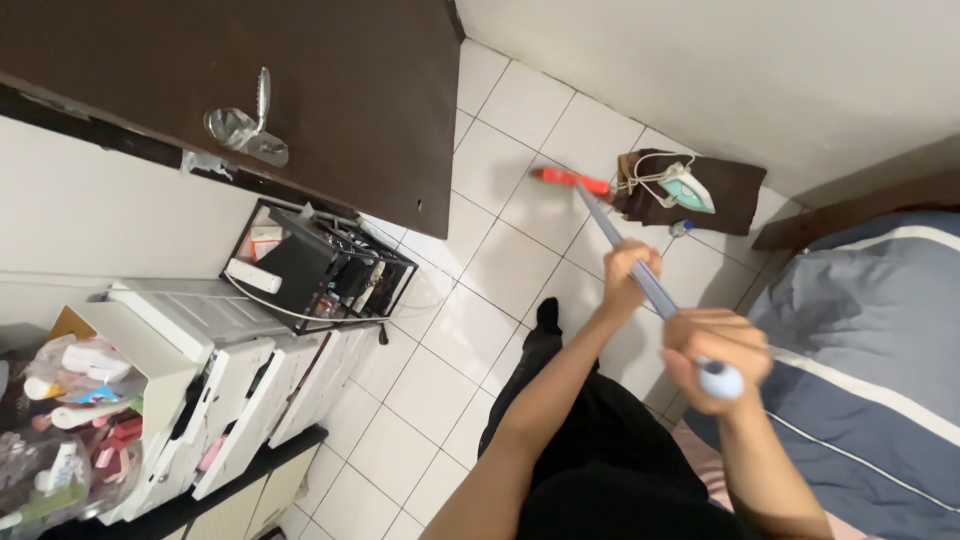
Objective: The recorder uses a broom and dustpan to sweep a tiled floor in a bedroom, collecting debris into the dustpan.
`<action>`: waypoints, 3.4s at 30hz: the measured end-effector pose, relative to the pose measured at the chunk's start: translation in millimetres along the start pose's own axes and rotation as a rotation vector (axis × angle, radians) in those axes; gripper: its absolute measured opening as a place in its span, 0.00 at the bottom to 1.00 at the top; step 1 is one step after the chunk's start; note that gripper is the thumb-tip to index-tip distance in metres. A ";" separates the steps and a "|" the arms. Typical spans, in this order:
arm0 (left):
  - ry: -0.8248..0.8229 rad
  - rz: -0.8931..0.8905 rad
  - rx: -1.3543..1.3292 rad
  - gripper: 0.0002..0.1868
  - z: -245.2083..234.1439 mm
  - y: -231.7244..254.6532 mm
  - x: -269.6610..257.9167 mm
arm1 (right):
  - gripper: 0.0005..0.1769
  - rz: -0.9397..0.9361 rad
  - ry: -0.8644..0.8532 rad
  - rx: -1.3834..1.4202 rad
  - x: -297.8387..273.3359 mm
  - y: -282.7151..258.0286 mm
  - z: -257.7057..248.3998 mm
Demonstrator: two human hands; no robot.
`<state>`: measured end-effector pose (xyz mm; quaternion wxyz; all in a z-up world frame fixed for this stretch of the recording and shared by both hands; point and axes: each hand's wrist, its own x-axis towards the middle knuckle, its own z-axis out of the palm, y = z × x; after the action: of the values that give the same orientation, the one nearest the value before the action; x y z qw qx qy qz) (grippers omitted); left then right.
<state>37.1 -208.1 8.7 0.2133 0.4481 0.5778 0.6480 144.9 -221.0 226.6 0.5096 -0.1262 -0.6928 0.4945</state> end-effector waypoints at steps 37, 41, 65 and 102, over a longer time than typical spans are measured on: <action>0.385 0.061 0.132 0.22 -70.4 -17.3 96.3 | 0.16 0.006 -0.422 0.059 87.6 48.7 72.0; 0.465 0.063 0.104 0.20 -114.5 -120.8 184.3 | 0.16 -0.071 -0.464 -0.031 143.1 133.7 126.5; -0.055 0.083 0.167 0.24 -189.1 -259.5 190.9 | 0.07 0.298 -0.236 -0.108 113.0 260.6 195.6; 0.853 -0.071 0.164 0.33 -511.2 -111.4 120.9 | 0.19 0.406 0.266 -0.373 79.6 208.7 370.3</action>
<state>-474.0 -370.3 -20.2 -0.0587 0.1355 0.6788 0.7194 -267.1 -273.0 106.1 0.4548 -0.4171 -0.6593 0.4296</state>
